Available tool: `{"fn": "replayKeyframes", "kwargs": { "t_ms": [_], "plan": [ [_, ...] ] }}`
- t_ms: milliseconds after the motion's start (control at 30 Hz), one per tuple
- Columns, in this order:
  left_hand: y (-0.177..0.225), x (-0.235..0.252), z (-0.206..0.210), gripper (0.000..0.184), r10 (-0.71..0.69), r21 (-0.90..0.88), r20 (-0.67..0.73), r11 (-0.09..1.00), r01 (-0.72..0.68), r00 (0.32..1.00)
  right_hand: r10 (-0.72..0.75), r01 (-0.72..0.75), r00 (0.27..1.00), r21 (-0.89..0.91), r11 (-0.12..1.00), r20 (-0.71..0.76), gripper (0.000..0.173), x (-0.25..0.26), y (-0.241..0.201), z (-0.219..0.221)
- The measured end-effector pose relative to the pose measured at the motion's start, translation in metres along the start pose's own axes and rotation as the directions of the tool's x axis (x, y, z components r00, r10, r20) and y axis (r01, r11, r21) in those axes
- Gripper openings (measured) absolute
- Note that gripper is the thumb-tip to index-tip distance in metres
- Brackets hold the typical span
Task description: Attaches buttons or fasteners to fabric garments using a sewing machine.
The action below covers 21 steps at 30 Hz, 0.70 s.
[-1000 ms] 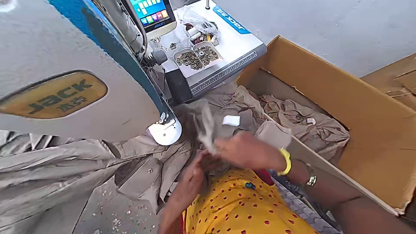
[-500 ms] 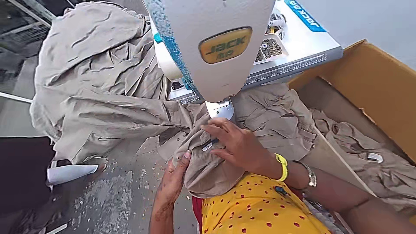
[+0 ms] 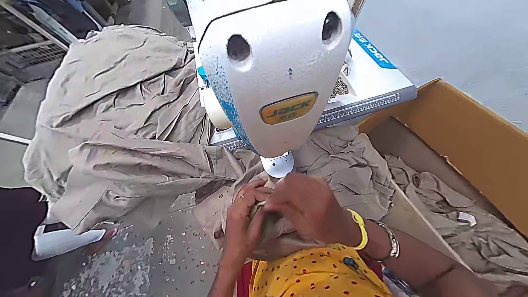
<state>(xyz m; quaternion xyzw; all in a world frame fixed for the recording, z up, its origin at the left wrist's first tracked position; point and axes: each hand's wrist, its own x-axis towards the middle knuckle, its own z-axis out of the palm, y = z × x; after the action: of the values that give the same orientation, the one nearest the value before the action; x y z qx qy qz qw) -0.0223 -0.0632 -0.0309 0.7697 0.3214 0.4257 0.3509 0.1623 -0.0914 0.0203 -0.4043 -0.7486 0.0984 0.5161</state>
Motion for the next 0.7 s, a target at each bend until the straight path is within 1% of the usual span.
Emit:
{"fn": "replayKeyframes", "kwargs": {
  "t_ms": [33, 100, 167, 200, 267, 333, 400, 467, 567, 633, 700],
  "plan": [
    [-0.005, 0.008, -0.002, 0.021, -0.031, -0.105, 0.04, 0.994, 0.035, 0.999, 0.111, -0.11, 0.993, 0.008, 0.994, -0.04, 0.022, 0.0, 0.008, -0.007],
    [-0.006, 0.025, -0.003, 0.017, -0.14, -0.238, 0.065, 0.959, 0.152, 0.988, 0.318, -0.311, 0.942, 0.079, 0.947, -0.104, 0.019, -0.002, 0.033, -0.013],
    [-0.003, 0.043, 0.002, 0.01, -0.263, -0.318, 0.076, 0.908, 0.273, 0.962, 0.447, -0.431, 0.884, 0.13, 0.893, -0.137, 0.013, -0.004, 0.053, -0.011],
    [-0.003, 0.052, 0.005, 0.01, -0.311, -0.333, 0.062, 0.889, 0.313, 0.948, 0.492, -0.477, 0.861, 0.134, 0.869, -0.13, 0.011, -0.003, 0.058, -0.01],
    [-0.004, 0.064, 0.008, 0.011, -0.37, -0.318, 0.022, 0.878, 0.357, 0.929, 0.568, -0.563, 0.823, 0.121, 0.818, -0.017, 0.014, 0.006, 0.063, -0.014],
    [-0.003, 0.07, 0.007, 0.013, -0.405, -0.281, -0.018, 0.879, 0.384, 0.914, 0.597, -0.604, 0.797, 0.113, 0.789, 0.096, 0.026, 0.023, 0.069, -0.017],
    [-0.002, 0.071, 0.006, 0.013, -0.43, -0.266, -0.018, 0.872, 0.411, 0.902, 0.618, -0.638, 0.766, 0.096, 0.764, 0.176, 0.034, 0.037, 0.072, -0.018],
    [-0.001, 0.07, 0.006, 0.014, -0.432, -0.258, -0.015, 0.873, 0.414, 0.902, 0.627, -0.657, 0.746, 0.088, 0.749, 0.224, 0.032, 0.046, 0.074, -0.02],
    [-0.003, 0.068, 0.007, 0.016, -0.406, -0.239, -0.019, 0.889, 0.39, 0.914, 0.596, -0.632, 0.765, 0.108, 0.767, 0.246, 0.026, 0.046, 0.076, -0.021],
    [-0.005, 0.069, 0.006, 0.017, -0.396, -0.201, -0.026, 0.901, 0.384, 0.918, 0.612, -0.652, 0.745, 0.096, 0.752, 0.266, 0.028, 0.046, 0.074, -0.022],
    [-0.004, 0.072, 0.004, 0.015, -0.403, -0.203, -0.016, 0.898, 0.391, 0.915, 0.606, -0.659, 0.739, 0.127, 0.742, 0.295, 0.032, 0.044, 0.077, -0.028]
  ]
}}
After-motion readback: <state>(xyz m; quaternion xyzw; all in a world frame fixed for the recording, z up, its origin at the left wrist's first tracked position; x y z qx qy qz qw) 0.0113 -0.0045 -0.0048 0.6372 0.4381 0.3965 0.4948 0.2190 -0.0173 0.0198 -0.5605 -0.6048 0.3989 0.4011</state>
